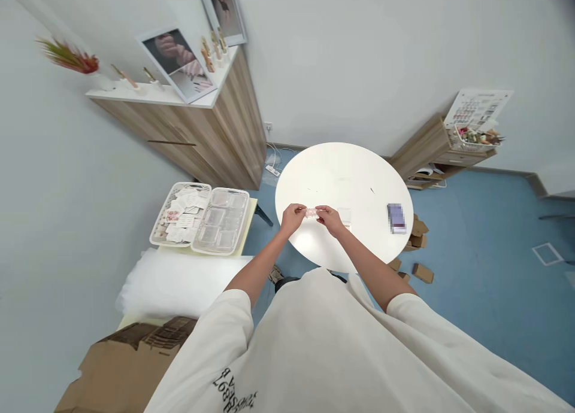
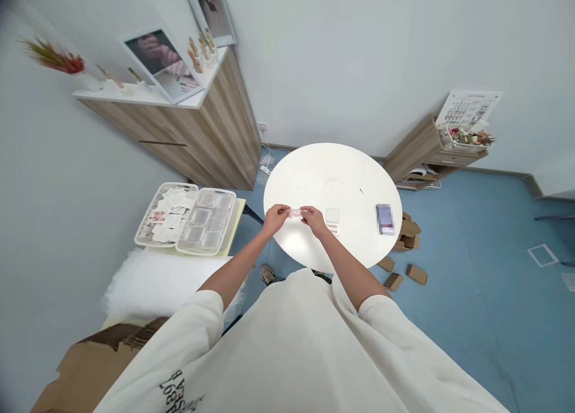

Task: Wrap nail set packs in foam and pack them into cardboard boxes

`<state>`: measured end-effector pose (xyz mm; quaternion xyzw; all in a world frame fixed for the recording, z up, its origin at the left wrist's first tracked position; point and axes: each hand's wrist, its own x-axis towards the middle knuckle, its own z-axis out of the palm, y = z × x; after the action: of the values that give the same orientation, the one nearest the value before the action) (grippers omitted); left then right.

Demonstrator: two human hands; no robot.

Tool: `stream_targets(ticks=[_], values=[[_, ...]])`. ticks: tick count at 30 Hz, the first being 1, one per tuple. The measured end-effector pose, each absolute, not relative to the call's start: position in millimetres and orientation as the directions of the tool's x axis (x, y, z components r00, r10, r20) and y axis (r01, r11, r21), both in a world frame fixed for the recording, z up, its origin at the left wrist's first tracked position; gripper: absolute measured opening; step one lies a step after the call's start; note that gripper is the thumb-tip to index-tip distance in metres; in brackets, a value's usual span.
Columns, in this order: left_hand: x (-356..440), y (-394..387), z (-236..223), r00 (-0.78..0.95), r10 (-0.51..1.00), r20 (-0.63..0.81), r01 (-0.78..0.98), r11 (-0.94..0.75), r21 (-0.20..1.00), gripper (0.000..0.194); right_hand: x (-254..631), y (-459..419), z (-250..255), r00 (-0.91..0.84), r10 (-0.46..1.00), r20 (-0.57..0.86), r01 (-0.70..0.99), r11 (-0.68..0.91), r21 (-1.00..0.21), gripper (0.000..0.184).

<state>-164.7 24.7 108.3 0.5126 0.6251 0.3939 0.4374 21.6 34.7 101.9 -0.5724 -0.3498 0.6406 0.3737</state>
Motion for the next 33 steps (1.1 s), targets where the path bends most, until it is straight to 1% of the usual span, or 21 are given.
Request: stream_targets(ticks=[2,4,6,10,13,16,19,23,26,33], values=[[-129,25,100,-0.082,0.984,-0.16,0.297,0.177,0.938,0.016,56,33,95,-0.039,0.878,-0.477,-0.051,-0.478,-0.877,0.038],[-98,23,92,-0.081,0.981,-0.177,0.3,0.194,0.934,0.022,86,30,90,-0.043,0.87,-0.491,-0.039,-0.492,-0.87,0.04],[-73,21,85,-0.084,0.977,-0.197,0.292,0.213,0.932,0.027,110,28,87,-0.059,0.856,-0.514,-0.035,-0.517,-0.855,0.036],[-40,21,73,-0.099,0.963,-0.252,0.285,0.27,0.92,0.032,142,25,83,-0.051,0.833,-0.55,-0.009,-0.552,-0.834,0.027],[-25,24,61,-0.106,0.95,-0.295,0.285,0.314,0.906,0.034,157,26,77,-0.032,0.848,-0.53,0.013,-0.53,-0.848,0.025],[-14,25,46,-0.072,0.939,-0.337,0.262,0.344,0.902,0.031,172,27,68,0.021,0.851,-0.525,0.057,-0.526,-0.849,0.021],[-5,22,31,-0.019,0.899,-0.438,0.263,0.427,0.865,0.03,189,25,59,0.103,0.827,-0.553,0.133,-0.562,-0.816,0.014],[4,12,20,0.041,0.821,-0.569,0.317,0.53,0.787,0.034,207,19,43,0.179,0.787,-0.591,0.253,-0.617,-0.745,0.01],[11,5,15,0.041,0.78,-0.625,0.345,0.576,0.741,0.037,213,15,26,0.188,0.767,-0.613,0.306,-0.639,-0.705,0.012],[24,-1,7,0.047,0.743,-0.667,0.394,0.6,0.696,0.041,211,16,-7,0.209,0.771,-0.601,0.399,-0.628,-0.668,0.02]])
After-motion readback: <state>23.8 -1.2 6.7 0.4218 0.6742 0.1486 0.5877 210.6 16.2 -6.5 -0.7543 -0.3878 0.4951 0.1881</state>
